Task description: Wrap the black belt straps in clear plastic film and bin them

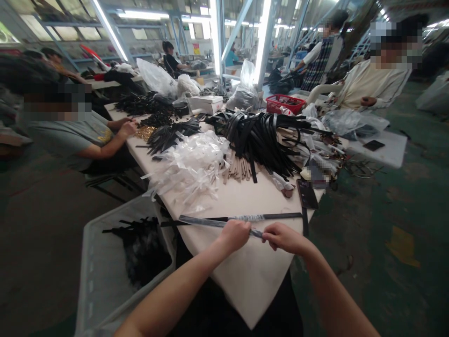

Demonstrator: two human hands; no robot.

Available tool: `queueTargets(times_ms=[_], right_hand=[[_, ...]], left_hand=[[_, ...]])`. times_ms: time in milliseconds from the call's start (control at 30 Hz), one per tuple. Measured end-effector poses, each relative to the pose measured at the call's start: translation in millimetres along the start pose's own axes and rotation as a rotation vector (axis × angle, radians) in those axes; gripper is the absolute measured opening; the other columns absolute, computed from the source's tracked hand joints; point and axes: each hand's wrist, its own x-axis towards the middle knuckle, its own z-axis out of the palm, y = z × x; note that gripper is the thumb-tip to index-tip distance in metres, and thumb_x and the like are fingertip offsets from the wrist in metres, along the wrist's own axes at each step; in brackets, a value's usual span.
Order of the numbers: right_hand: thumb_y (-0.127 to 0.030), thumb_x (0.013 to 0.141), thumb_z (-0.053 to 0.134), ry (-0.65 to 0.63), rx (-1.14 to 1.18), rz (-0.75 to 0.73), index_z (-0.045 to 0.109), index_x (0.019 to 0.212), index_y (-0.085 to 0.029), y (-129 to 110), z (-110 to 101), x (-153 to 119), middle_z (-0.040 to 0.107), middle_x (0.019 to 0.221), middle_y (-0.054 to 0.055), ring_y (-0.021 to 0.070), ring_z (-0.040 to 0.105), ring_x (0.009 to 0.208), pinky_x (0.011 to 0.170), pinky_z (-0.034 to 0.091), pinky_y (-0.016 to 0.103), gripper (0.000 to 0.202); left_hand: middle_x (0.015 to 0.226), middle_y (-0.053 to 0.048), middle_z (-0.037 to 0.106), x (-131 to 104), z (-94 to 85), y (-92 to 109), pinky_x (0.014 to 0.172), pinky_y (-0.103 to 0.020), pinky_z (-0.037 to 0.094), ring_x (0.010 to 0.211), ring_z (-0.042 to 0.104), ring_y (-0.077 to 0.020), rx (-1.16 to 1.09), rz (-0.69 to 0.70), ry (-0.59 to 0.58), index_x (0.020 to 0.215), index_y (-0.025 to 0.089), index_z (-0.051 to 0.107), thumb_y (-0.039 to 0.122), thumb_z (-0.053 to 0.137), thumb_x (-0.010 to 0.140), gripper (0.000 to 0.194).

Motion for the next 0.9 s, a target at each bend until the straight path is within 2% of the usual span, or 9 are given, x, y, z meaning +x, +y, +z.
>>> queueTargets(times_ms=[100, 200, 300, 367, 433, 500, 633, 700, 900], right_hand=[[-0.039, 0.092, 0.048, -0.045, 0.044, -0.013, 0.07, 0.086, -0.013, -0.1, 5.8, 8.9, 0.066, 0.057, 0.001, 0.0102, 0.048, 0.043, 0.045, 0.035, 0.019, 0.034], [-0.04, 0.092, 0.05, -0.064, 0.067, 0.038, 0.07, 0.089, -0.013, 12.2, 0.9, 3.4, 0.068, 0.061, 0.001, 0.0096, 0.047, 0.041, 0.043, 0.034, 0.019, 0.034], [-0.039, 0.09, 0.053, -0.011, 0.012, 0.077, 0.071, 0.083, -0.012, 24.4, -3.1, 0.7, 0.065, 0.054, 0.001, 0.0106, 0.049, 0.044, 0.048, 0.036, 0.02, 0.033], [-0.038, 0.089, 0.054, 0.016, -0.018, 0.071, 0.072, 0.076, -0.012, 25.4, 1.1, 6.9, 0.063, 0.05, 0.001, 0.0115, 0.051, 0.045, 0.052, 0.038, 0.021, 0.034], [-0.038, 0.089, 0.055, 0.001, -0.007, 0.051, 0.071, 0.073, -0.012, 22.7, 7.1, 14.1, 0.062, 0.05, 0.0, 0.012, 0.052, 0.046, 0.053, 0.039, 0.021, 0.034], [-0.04, 0.089, 0.055, -0.01, 0.042, 0.029, 0.072, 0.077, -0.012, 21.7, 8.6, 15.1, 0.062, 0.052, 0.0, 0.0114, 0.051, 0.046, 0.05, 0.037, 0.021, 0.035], [-0.05, 0.088, 0.056, -0.041, 0.205, 0.023, 0.071, 0.094, -0.011, 32.2, -4.0, -2.1, 0.061, 0.058, -0.001, 0.0082, 0.041, 0.043, 0.044, 0.029, 0.019, 0.042], [-0.053, 0.087, 0.057, -0.073, 0.247, 0.028, 0.07, 0.097, -0.011, 38.0, -7.4, -7.8, 0.059, 0.058, -0.001, 0.0078, 0.038, 0.043, 0.044, 0.027, 0.019, 0.046], [-0.054, 0.089, 0.056, -0.08, 0.26, -0.009, 0.068, 0.09, -0.011, 32.1, 11.4, 1.1, 0.055, 0.056, -0.002, 0.0077, 0.037, 0.045, 0.045, 0.026, 0.02, 0.045]], left_hand=[[0.082, -0.011, 0.07, 0.2, 5.1, 5.1, 0.072, -0.034, 0.049, 0.077, 0.068, -0.0248, -0.025, 0.047, 0.028, 0.088, 0.016, 0.064, 0.027, 0.055, 0.09, 0.014], [0.089, -0.012, 0.07, -5.8, 2.3, -5.7, 0.081, -0.037, 0.049, 0.086, 0.068, -0.0256, 0.018, 0.01, 0.087, 0.093, 0.015, 0.064, 0.021, 0.058, 0.085, 0.011], [0.084, -0.013, 0.071, -7.9, 3.8, -14.2, 0.077, -0.037, 0.05, 0.08, 0.069, -0.0255, 0.031, -0.055, 0.054, 0.089, 0.014, 0.065, 0.022, 0.051, 0.091, 0.017], [0.081, -0.013, 0.071, -3.9, 9.3, -9.5, 0.072, -0.035, 0.05, 0.075, 0.069, -0.0246, 0.01, -0.037, 0.017, 0.087, 0.014, 0.066, 0.023, 0.047, 0.094, 0.023], [0.08, -0.013, 0.071, 1.9, 13.9, -1.7, 0.07, -0.034, 0.051, 0.075, 0.07, -0.0245, -0.015, 0.012, 0.005, 0.085, 0.014, 0.067, 0.026, 0.051, 0.092, 0.021], [0.082, -0.012, 0.071, 5.5, 13.7, 0.4, 0.072, -0.033, 0.051, 0.077, 0.069, -0.0243, -0.026, 0.016, 0.024, 0.085, 0.015, 0.067, 0.025, 0.055, 0.09, 0.016], [0.085, -0.011, 0.071, 0.7, 2.9, -14.6, 0.076, -0.034, 0.05, 0.08, 0.068, -0.0233, 0.006, -0.079, 0.057, 0.09, 0.016, 0.066, 0.022, 0.052, 0.091, 0.016], [0.083, -0.012, 0.07, -4.2, 1.2, -17.4, 0.076, -0.034, 0.05, 0.078, 0.068, -0.0231, 0.014, -0.055, 0.05, 0.088, 0.016, 0.066, 0.025, 0.051, 0.092, 0.019], [0.075, -0.012, 0.069, -9.8, 11.2, 10.6, 0.066, -0.032, 0.049, 0.069, 0.068, -0.0232, 0.001, 0.029, 0.108, 0.083, 0.015, 0.064, 0.035, 0.041, 0.099, 0.035]])
